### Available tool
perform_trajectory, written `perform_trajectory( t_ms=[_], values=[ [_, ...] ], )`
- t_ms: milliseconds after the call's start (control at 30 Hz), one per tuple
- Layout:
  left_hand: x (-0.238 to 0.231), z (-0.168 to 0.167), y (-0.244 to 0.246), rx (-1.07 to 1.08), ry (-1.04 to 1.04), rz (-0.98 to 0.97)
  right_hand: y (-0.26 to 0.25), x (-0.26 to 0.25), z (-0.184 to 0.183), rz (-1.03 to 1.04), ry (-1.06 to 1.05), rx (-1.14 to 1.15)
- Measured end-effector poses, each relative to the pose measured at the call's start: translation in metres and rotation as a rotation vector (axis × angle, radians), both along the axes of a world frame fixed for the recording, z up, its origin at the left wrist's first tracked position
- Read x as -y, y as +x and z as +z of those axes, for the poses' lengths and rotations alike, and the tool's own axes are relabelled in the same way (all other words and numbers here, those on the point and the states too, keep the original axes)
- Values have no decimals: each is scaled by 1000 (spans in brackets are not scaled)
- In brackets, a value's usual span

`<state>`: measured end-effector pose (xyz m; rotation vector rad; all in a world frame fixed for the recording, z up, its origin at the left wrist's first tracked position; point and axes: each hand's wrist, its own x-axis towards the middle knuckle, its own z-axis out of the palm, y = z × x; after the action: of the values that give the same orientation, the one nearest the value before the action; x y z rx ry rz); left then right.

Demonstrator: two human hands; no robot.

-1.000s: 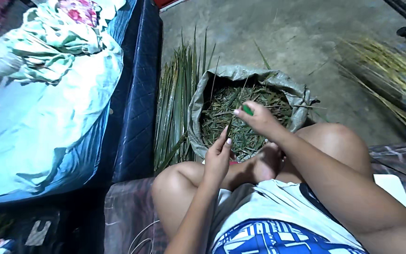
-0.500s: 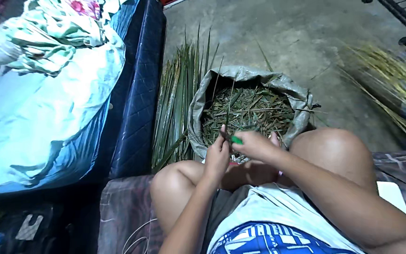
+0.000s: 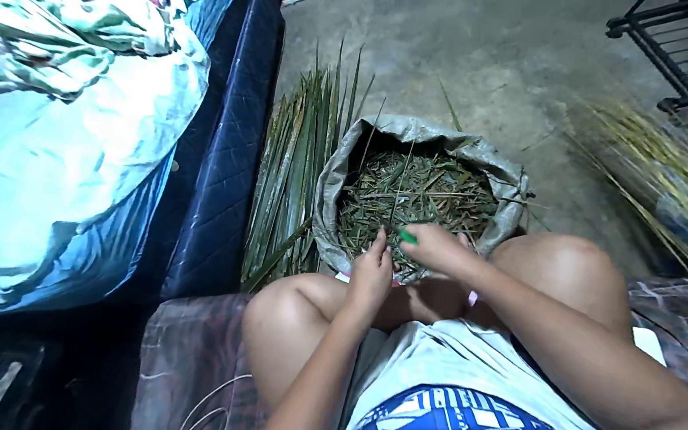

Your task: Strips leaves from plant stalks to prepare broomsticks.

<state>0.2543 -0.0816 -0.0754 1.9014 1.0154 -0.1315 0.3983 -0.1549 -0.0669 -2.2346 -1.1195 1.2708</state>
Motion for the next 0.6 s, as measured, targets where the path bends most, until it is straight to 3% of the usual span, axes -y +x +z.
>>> perform_trajectory(
  t_ms=[133,267,367,500,600],
  values=[
    [0,-2,-2,-3,6,-15,-17,-5,1,68,-66,139],
    [5,-5,-7,10,-50,-47,23,-17,-19,-146,-66,331],
    [4,-7,-8,28,-53,-38,30,-16,-8,-163,-21,222],
    [-1,-2,-8,1,-25,10,-14,-1,0,48,-63,-106],
    [-1,-8,-11,12,-12,22,-25,-2,-4,79,-85,-18]
  ],
)
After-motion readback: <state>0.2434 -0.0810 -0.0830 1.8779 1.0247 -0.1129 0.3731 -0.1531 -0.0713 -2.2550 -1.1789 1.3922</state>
